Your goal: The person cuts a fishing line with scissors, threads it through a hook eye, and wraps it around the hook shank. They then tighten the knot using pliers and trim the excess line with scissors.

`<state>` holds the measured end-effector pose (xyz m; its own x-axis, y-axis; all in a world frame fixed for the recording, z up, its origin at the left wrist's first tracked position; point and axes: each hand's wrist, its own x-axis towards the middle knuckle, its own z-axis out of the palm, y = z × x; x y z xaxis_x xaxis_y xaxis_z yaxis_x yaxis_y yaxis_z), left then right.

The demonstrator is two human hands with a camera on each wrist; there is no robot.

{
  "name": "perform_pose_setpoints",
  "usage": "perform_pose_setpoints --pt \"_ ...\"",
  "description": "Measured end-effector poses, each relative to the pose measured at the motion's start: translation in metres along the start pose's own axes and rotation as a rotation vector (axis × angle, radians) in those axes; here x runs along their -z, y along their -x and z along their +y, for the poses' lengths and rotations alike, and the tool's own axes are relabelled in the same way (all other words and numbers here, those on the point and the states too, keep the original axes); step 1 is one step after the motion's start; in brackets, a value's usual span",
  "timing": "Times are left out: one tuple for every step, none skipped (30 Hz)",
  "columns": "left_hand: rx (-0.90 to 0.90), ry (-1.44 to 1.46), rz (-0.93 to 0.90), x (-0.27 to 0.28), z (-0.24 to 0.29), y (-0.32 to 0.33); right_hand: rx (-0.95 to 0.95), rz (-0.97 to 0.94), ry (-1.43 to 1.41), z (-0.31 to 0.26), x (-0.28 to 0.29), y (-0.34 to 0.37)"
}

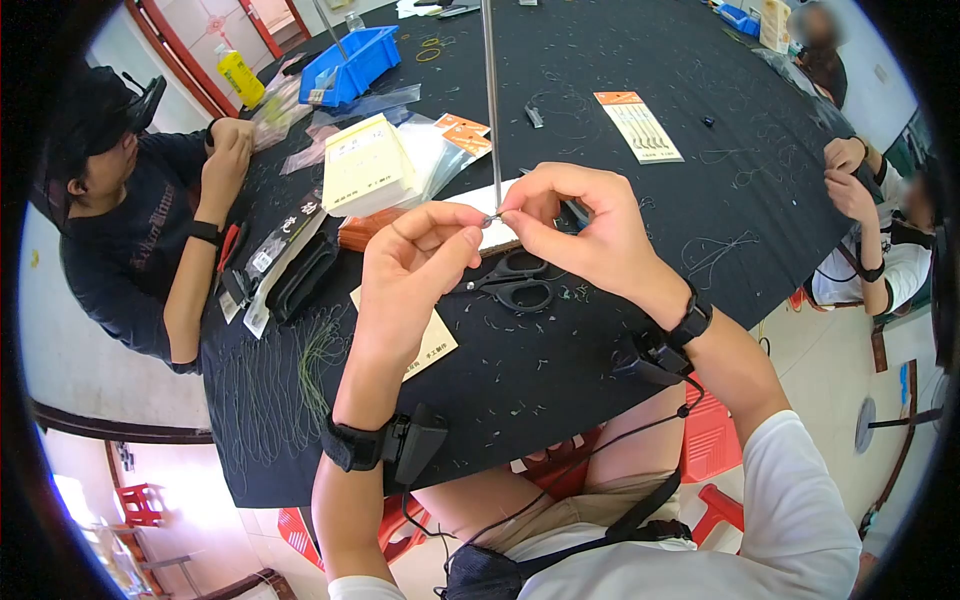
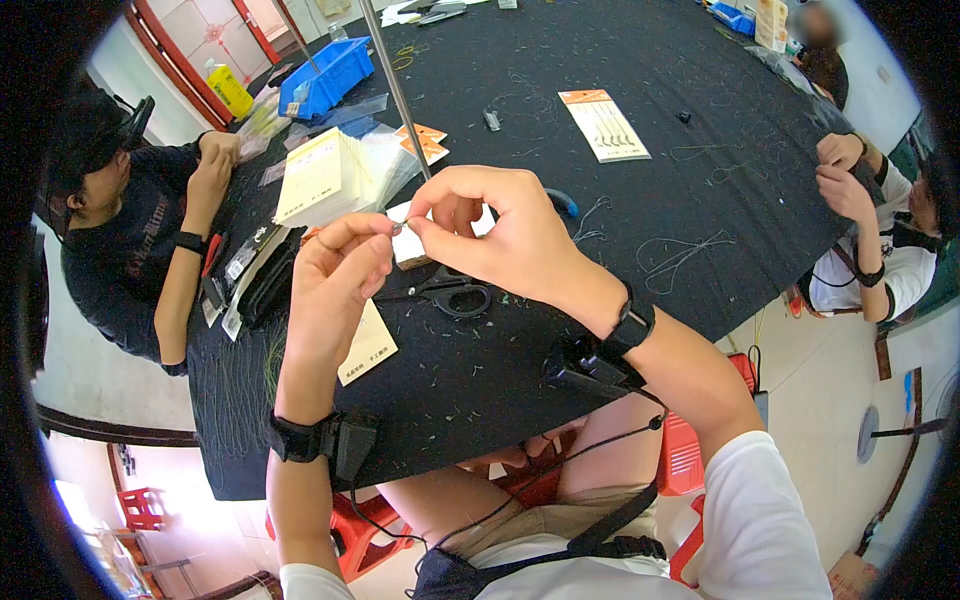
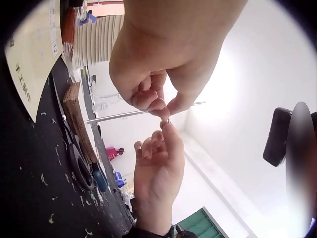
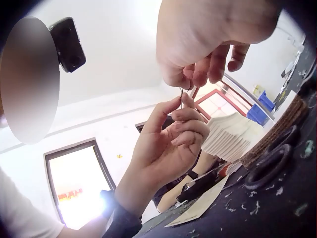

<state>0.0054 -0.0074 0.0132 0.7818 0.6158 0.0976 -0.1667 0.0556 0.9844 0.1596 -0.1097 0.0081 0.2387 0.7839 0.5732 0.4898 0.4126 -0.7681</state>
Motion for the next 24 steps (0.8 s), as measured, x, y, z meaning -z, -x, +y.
perform_pose_setpoints --pt "-0.029 -0.014 -0.002 -0.0007 0.0007 0.0002 -0.024 -0.005 -0.004 -0.0001 0.0005 -0.0002" --pt "-0.029 -0.014 -0.003 -0.0004 0.0004 0.0002 -0.048 -0.01 -0.009 0.0 0.0008 -0.0004" --pt "-0.049 -0.039 -0.013 0.0005 0.0 0.0003 -0.048 -0.01 -0.008 0.0017 0.0001 -0.0005" --pt "-0.07 -0.064 -0.023 0.0011 -0.0003 0.0001 -0.023 0.015 -0.021 0.0046 -0.0014 -0.0008" --pt "-0.071 -0.064 -0.023 0.0014 -0.0007 0.0 0.003 0.039 -0.035 0.0061 -0.0022 -0.001" --pt "-0.081 -0.083 -0.016 0.0017 -0.0013 -0.0003 0.004 0.038 -0.035 0.0057 -0.0025 -0.001" --pt "-0.091 -0.101 -0.009 0.0018 -0.0015 -0.0004 -0.016 0.036 -0.058 0.0051 -0.003 -0.0004" --pt "-0.092 -0.101 -0.008 0.0014 -0.0007 -0.0003 -0.036 0.032 -0.082 0.0049 -0.0032 -0.0003" --pt "-0.098 -0.108 0.0 0.0007 0.0007 0.0001 -0.036 0.031 -0.082 0.005 -0.0032 -0.0004" --pt "-0.104 -0.115 0.007 0.0002 0.0013 0.0003 -0.037 0.028 -0.087 0.0052 -0.003 -0.0005" --pt "-0.104 -0.115 0.008 0.0 0.0003 0.0 -0.038 0.025 -0.091 0.0054 -0.0029 -0.0006" --pt "-0.121 -0.13 0.014 -0.0001 -0.0017 -0.0005 -0.038 0.025 -0.092 0.0054 -0.0029 -0.0006" --pt "-0.139 -0.145 0.019 0.0 -0.0027 -0.0008 -0.038 0.025 -0.085 0.0053 -0.0028 -0.0007" --pt "-0.139 -0.144 0.019 0.0002 -0.0025 -0.0008 -0.039 0.025 -0.079 0.0051 -0.0028 -0.0008" --pt "-0.138 -0.156 0.011 0.0007 -0.0023 -0.0009 -0.039 0.025 -0.079 0.0043 -0.0018 -0.0008" --pt "-0.137 -0.169 0.002 0.0011 -0.002 -0.0009 -0.06 -0.005 -0.075 0.0028 0.0001 -0.0007" --pt "-0.137 -0.168 0.002 0.0011 -0.002 -0.0008 -0.08 -0.034 -0.07 0.0019 0.001 -0.0006" --pt "-0.132 -0.169 0.008 0.0011 -0.0021 -0.0006 -0.08 -0.035 -0.07 0.0027 -0.0001 -0.0006" --pt "-0.128 -0.171 0.015 0.001 -0.0021 -0.0006 -0.057 -0.009 -0.071 0.0042 -0.0018 -0.0005" --pt "-0.128 -0.171 0.014 0.0008 -0.0014 -0.0003 -0.035 0.017 -0.072 0.0051 -0.0028 -0.0005" --pt "-0.11 -0.172 0.012 0.0005 -0.0003 0.0004 -0.034 0.017 -0.072 0.005 -0.0026 -0.0005" --pt "-0.092 -0.173 0.01 0.0003 0.0006 0.0005 -0.01 0.013 -0.038 0.005 -0.0022 -0.001" --pt "-0.092 -0.173 0.01 0.0002 0.0008 0.0005 0.013 0.008 -0.004 0.0048 -0.0019 -0.0012" --pt "-0.075 -0.173 0.018 -0.0001 0.0011 0.0006 0.014 0.008 -0.004 0.0049 -0.002 -0.0009"
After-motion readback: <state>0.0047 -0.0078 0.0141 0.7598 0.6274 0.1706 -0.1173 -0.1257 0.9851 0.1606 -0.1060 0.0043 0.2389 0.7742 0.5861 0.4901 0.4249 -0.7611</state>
